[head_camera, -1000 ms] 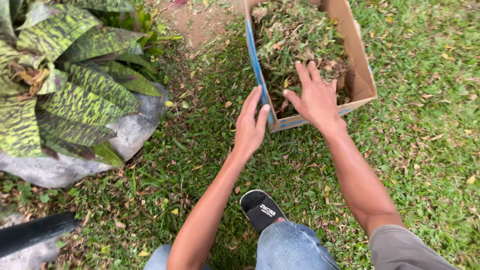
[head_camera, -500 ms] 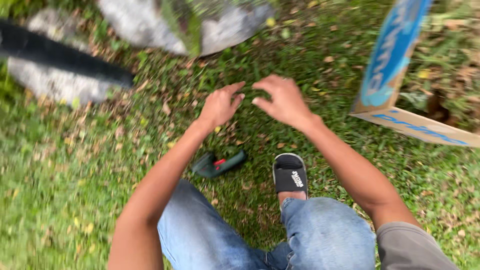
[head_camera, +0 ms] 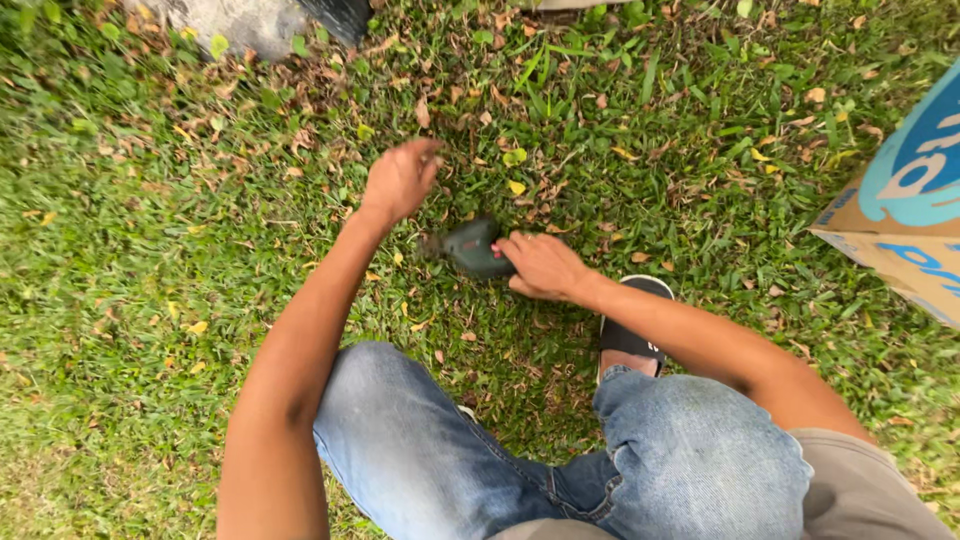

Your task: The person weeds a lawn by hand and using a hand rake, picking up the pulled weeds and placing them into a cardboard box.

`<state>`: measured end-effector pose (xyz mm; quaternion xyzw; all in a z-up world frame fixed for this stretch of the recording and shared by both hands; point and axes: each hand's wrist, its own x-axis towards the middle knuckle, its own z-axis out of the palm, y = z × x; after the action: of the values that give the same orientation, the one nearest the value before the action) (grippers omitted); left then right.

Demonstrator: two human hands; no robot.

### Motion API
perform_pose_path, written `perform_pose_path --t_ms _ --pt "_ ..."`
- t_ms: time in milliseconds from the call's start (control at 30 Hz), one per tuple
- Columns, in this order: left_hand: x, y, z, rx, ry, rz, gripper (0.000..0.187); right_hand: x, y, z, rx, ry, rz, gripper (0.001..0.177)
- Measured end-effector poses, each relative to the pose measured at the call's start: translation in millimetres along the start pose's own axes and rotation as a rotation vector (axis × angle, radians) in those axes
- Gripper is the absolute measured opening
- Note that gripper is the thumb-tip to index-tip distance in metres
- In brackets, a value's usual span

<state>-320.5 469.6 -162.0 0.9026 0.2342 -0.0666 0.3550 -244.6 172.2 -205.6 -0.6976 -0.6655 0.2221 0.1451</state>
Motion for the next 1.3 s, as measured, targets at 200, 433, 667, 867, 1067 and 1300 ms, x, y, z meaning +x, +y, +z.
perform_pose_path --t_ms 200,433,667,867,1067,1300 --pt "6.0 6.1 -5.3 -0.109 0.218 0.07 0.028 0.8 -1.4 -79.2 0.356 -0.147 0.623 0.06" --pt "7.1 10.8 16.7 -0.084 0.141 0.146 0.029 -71.5 46.7 -86.1 0.282 0.07 0.78 0.056" --pt "20.9 44.4 30.2 -0.123 0.058 0.174 0.028 -94.7 45.0 -113.8 0.43 0.222 0.744 0.068" --pt "30.6 62.6 45.2 -0.149 0.068 0.207 0.028 -132.3 75.8 -134.2 0.234 0.263 0.996 0.065" --pt "39.2 78.3 52.5 -0.131 0.062 0.216 0.029 -130.6 89.4 -123.5 0.134 0.282 1.009 0.064" --pt "37.9 80.7 51.2 -0.134 0.061 0.186 0.028 -93.5 103.0 -130.4 0.141 0.32 1.022 0.059"
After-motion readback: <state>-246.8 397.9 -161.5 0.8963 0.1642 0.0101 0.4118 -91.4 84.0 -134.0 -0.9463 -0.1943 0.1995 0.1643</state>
